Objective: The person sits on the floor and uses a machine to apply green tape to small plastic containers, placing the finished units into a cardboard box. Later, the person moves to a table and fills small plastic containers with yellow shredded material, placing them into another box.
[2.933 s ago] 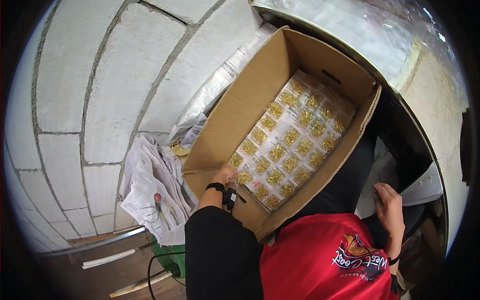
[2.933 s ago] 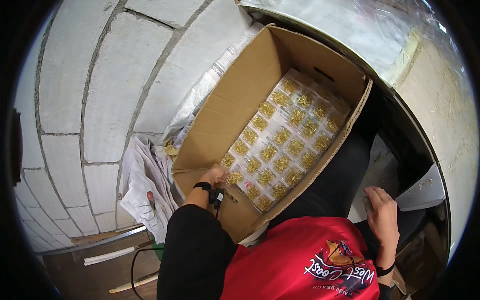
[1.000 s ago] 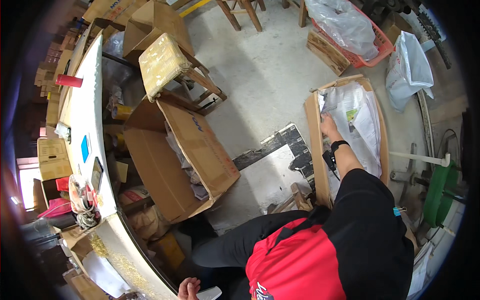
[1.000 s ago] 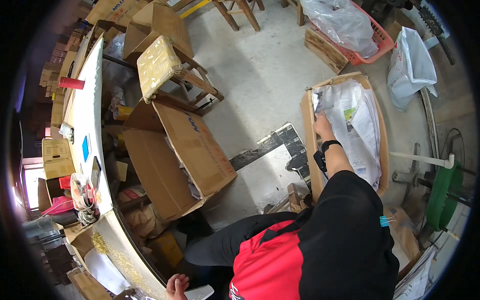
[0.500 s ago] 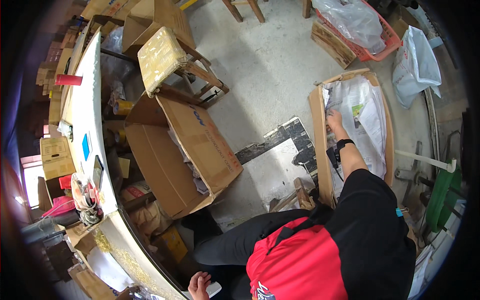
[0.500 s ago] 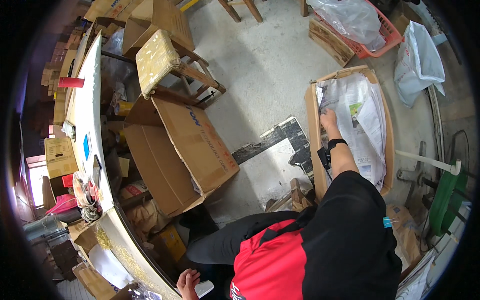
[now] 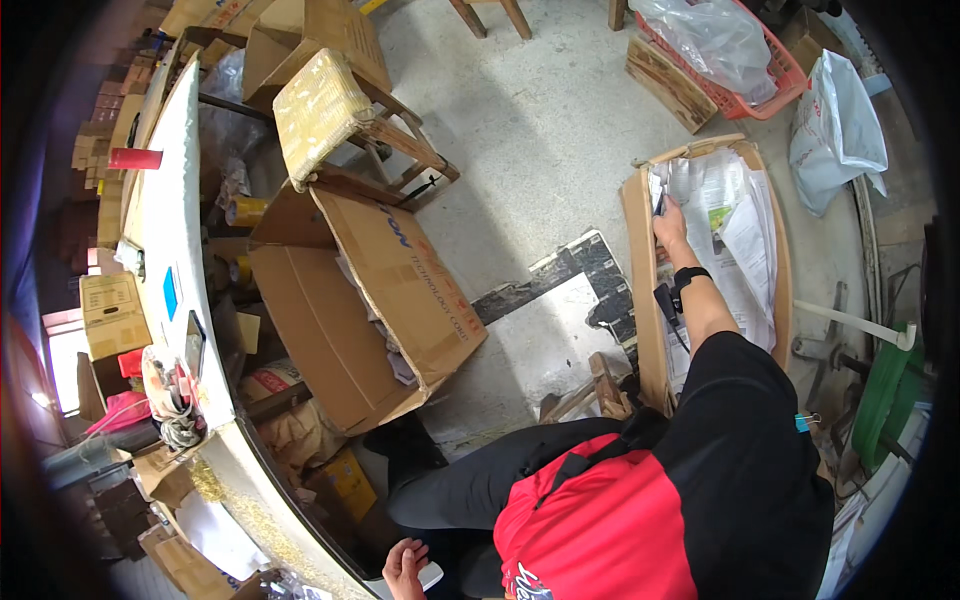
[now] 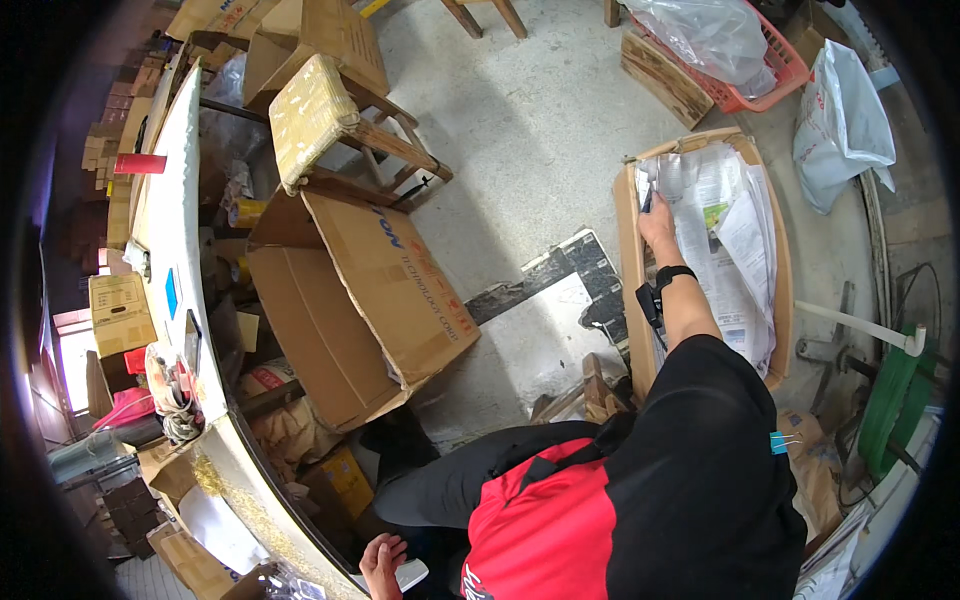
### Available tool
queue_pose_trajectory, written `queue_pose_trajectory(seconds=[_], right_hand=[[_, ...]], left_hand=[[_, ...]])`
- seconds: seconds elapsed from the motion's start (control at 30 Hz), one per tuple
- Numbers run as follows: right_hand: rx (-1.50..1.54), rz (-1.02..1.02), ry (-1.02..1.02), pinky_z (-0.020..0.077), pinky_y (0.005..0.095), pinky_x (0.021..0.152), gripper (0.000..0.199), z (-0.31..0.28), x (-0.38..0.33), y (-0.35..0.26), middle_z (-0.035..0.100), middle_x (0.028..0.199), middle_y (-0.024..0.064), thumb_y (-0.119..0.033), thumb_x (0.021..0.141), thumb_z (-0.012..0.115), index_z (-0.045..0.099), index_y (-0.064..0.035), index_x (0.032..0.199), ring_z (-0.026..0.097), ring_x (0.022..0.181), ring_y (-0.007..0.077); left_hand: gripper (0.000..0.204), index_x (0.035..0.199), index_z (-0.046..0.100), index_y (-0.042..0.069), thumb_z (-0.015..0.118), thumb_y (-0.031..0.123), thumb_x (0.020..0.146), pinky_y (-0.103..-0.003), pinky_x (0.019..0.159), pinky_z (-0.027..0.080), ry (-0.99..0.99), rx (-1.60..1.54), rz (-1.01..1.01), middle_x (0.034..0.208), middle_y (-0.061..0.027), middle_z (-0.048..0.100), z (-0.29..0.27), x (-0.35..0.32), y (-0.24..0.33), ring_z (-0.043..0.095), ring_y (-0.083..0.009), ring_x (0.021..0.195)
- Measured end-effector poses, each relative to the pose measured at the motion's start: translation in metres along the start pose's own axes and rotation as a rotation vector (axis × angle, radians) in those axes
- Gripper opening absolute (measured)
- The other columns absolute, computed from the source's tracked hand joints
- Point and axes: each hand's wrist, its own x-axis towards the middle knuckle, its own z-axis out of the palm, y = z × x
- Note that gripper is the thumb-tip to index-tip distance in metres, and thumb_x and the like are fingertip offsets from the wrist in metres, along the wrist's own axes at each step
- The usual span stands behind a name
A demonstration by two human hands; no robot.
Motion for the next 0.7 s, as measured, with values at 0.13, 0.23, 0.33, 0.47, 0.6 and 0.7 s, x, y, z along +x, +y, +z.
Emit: queue_pose_trajectory(seconds=[0.13,0.23,0.33,0.47,0.6,0.7], right_hand=[[0.126,0.103,0.131,0.0455,0.0355,0.084,0.041,-0.005,0.005,0.016,0.063,0.099,0.0234,-0.007,0.070,0.055,0.060,0.0049,0.109,0.061,0.096,0.0350],[0.326,0.191,0.173,0.0468,0.0311,0.079,0.036,-0.013,0.009,0.030,0.067,0.094,0.0194,-0.009,0.073,0.060,0.063,0.0040,0.106,0.064,0.088,0.0250],[0.411,0.210,0.186,0.0470,0.0294,0.075,0.031,-0.026,0.005,0.034,0.068,0.087,0.0163,-0.009,0.073,0.061,0.065,0.0042,0.102,0.063,0.079,0.0210],[0.493,0.244,0.320,0.0472,0.0287,0.070,0.022,-0.023,0.008,0.046,0.066,0.078,0.0128,-0.004,0.070,0.065,0.067,0.0063,0.089,0.061,0.073,0.0185],[0.437,0.302,0.419,0.0474,0.0276,0.069,0.023,-0.032,0.008,0.045,0.066,0.085,0.0071,-0.005,0.070,0.071,0.066,0.0006,0.093,0.061,0.072,0.0170],[0.838,0.453,0.149,0.0480,0.0275,0.065,0.028,-0.057,0.015,0.058,0.065,0.087,0.0049,-0.006,0.072,0.072,0.064,0.0004,0.098,0.061,0.070,0.0159]], left_hand=[[0.035,0.116,0.055,-0.002,0.055,0.022,0.091,-0.029,0.078,0.049,-0.016,0.010,0.001,0.105,-0.0132,0.062,0.002,0.004,-0.003,0.062,-0.0210,0.092],[0.035,0.116,0.055,-0.003,0.055,0.022,0.091,-0.030,0.078,0.049,-0.035,0.009,0.000,0.105,-0.0131,0.062,0.002,0.008,-0.004,0.062,-0.0213,0.093],[0.036,0.116,0.054,-0.003,0.055,0.023,0.091,-0.030,0.079,0.050,-0.048,0.012,-0.003,0.105,-0.0133,0.062,0.003,0.012,-0.007,0.062,-0.0215,0.093],[0.037,0.118,0.053,-0.003,0.056,0.023,0.091,-0.031,0.080,0.050,-0.074,-0.001,-0.048,0.107,-0.0138,0.062,0.003,0.018,-0.009,0.062,-0.0219,0.095],[0.036,0.117,0.053,-0.004,0.054,0.021,0.091,-0.030,0.078,0.050,-0.069,0.013,-0.009,0.105,-0.0144,0.062,0.002,0.021,-0.017,0.062,-0.0218,0.092],[0.030,0.112,0.055,-0.005,0.051,0.018,0.092,-0.028,0.072,0.051,-0.055,-0.001,0.049,0.100,-0.0155,0.064,-0.003,0.031,-0.026,0.064,-0.0210,0.085]])
